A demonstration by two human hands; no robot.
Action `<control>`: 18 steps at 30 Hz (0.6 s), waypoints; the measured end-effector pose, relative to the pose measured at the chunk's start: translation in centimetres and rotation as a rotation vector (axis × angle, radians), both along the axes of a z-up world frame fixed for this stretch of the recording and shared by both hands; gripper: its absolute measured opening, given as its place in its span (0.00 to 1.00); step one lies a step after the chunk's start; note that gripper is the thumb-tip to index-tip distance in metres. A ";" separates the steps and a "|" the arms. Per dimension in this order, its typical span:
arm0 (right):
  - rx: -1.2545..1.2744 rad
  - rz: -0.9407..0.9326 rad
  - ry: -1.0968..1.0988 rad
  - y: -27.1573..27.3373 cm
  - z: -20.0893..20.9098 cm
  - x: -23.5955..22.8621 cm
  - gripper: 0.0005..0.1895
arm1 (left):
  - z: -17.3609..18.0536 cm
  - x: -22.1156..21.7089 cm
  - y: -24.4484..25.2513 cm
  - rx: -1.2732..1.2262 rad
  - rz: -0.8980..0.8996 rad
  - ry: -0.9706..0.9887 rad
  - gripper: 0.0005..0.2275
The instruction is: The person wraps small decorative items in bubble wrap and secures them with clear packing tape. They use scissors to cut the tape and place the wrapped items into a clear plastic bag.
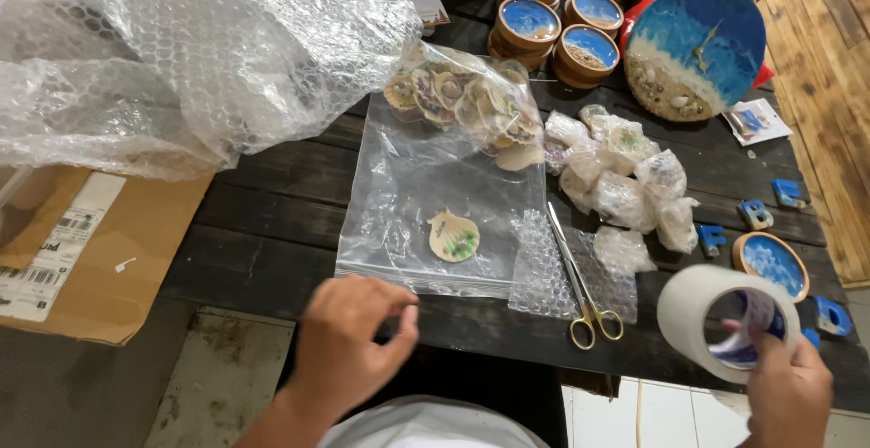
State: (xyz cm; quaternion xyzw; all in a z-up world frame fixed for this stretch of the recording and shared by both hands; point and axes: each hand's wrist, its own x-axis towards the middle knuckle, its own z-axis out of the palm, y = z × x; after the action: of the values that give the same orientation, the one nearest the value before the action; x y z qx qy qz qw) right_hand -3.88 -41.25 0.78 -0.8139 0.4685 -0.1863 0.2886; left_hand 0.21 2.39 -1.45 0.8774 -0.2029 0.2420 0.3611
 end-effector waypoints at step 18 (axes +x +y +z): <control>-0.337 0.634 -0.463 2.0 -3.4 -0.4 0.04 | -0.6 0.1 1.3 0.357 0.116 -0.158 0.11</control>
State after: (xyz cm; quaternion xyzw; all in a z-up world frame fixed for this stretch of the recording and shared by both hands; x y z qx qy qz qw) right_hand -4.27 -39.28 -2.63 -0.8901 0.0812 -0.3402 0.2921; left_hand 0.35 3.68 -2.08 0.9160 -0.2194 0.2907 0.1682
